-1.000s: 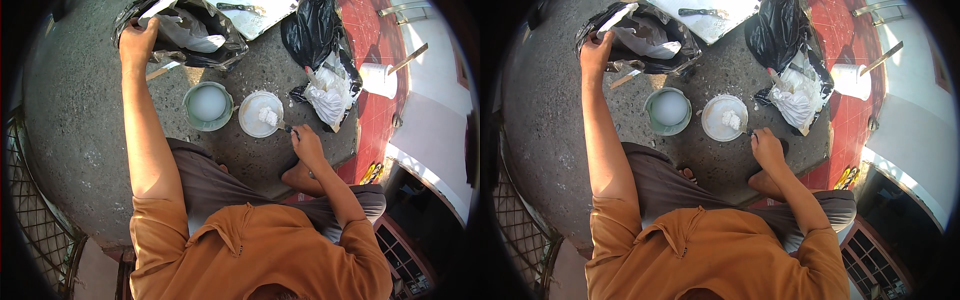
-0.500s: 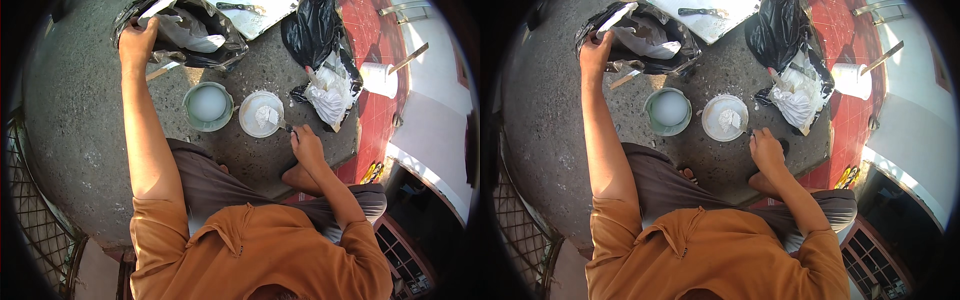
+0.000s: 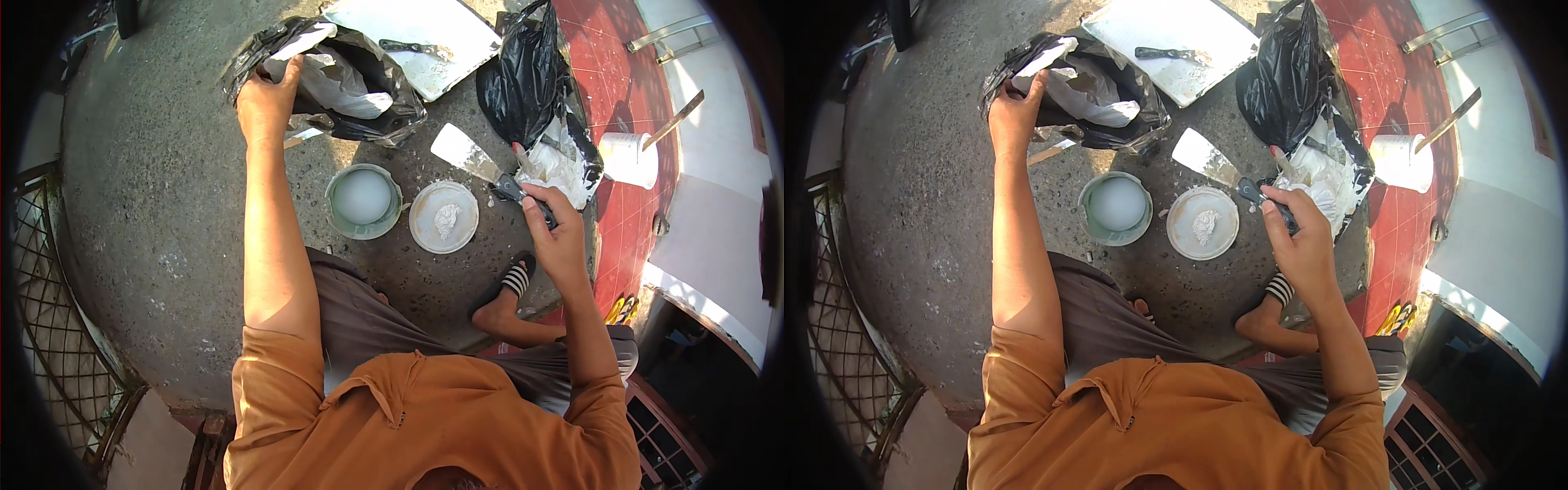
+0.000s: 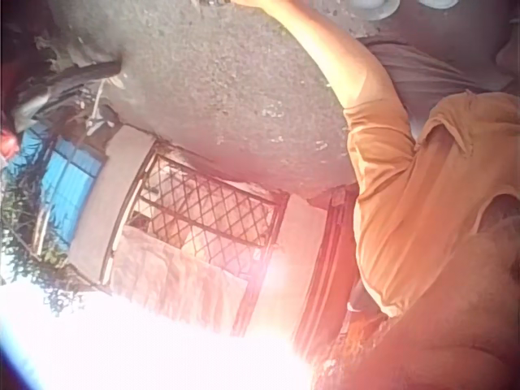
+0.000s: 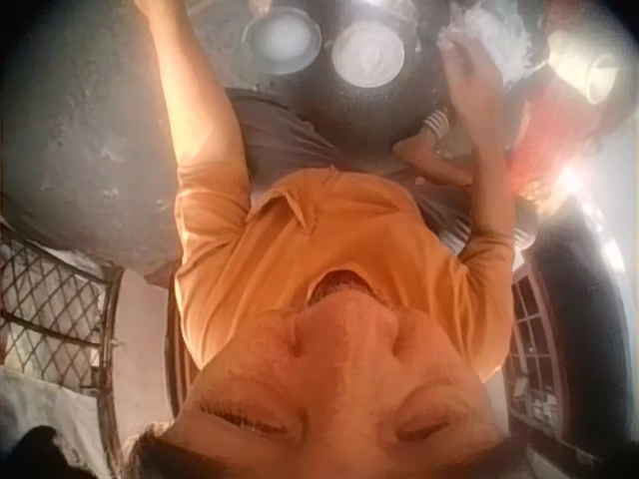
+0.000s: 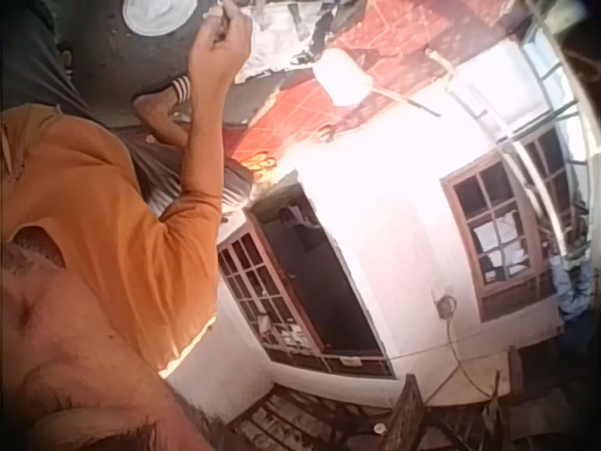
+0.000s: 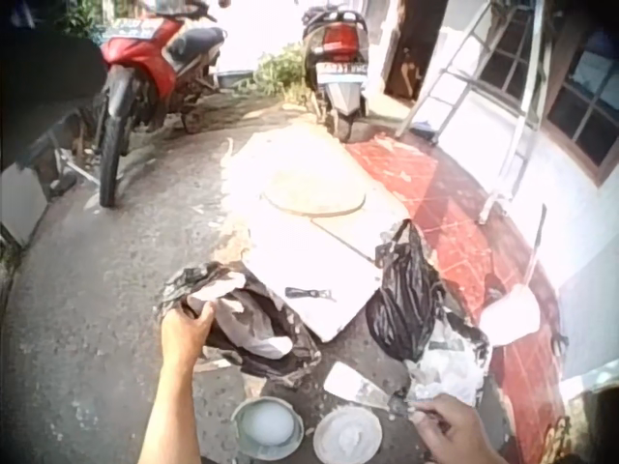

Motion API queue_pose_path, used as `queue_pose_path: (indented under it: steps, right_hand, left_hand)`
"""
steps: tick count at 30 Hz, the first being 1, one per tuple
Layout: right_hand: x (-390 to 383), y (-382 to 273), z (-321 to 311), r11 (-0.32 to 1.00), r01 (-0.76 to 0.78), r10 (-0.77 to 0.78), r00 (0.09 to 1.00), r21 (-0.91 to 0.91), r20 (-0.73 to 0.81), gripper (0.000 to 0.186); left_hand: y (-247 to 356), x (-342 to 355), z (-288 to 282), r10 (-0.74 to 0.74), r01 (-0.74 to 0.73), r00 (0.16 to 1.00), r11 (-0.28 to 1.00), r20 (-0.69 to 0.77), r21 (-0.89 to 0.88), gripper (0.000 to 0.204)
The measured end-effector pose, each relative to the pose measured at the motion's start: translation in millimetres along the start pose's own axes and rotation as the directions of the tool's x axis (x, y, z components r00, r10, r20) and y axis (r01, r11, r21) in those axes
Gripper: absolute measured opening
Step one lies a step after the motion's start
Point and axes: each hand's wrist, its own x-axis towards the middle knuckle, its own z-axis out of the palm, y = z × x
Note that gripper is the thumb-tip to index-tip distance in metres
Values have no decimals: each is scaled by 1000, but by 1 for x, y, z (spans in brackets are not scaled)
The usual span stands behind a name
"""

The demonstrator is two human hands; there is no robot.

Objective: The person mixes white material on a round plate using a spatula. The person then adds a liquid from a bowl to the mixture and continues stirring on the plate.

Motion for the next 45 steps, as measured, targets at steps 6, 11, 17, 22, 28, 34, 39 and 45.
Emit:
queue_pose_path:
  steps: [6, 11, 17, 22, 28, 34, 39, 45]
  right_hand:
    - [86, -63, 60, 904, 421, -426, 903, -81, -61, 16]
    - [145, -77, 143, 776, 536, -527, 840, -332, 126, 19]
    - [177, -103, 194, 831, 391, -355, 920, -395, 163, 19]
    - [190, -112, 207, 838, 398, -333, 915, -373, 227, 20]
    - [225, -81, 258, 846, 313, -321, 945, -431, 56, 24]
    - [241, -69, 288, 917, 237, -207, 970, -320, 124, 24]
    - [249, -72, 290, 965, 139, -130, 990, -224, 54, 27]
    - [255, -55, 293, 968, 63, -3, 971, -245, 239, 33]
  left_hand:
    - [19, -7, -13, -113, 113, 994, 993, -4, -22, 78]
    - [18, -6, -4, -171, 168, 985, 983, 37, 75, 76]
    - [-7, -4, 3, -30, 30, 999, 1000, -21, -1, 48]
    - [-15, 2, -11, 33, -36, 997, 998, 68, 45, 50]
    - [-11, -2, -16, 61, -47, 986, 994, 153, -96, 50]
    - [-6, -9, -31, 50, -38, 989, 995, 139, -87, 60]
    - [-12, -6, -34, 8, 3, 983, 998, 181, -61, 64]
    - [-4, -11, -31, 33, -16, 984, 995, 174, -99, 62]
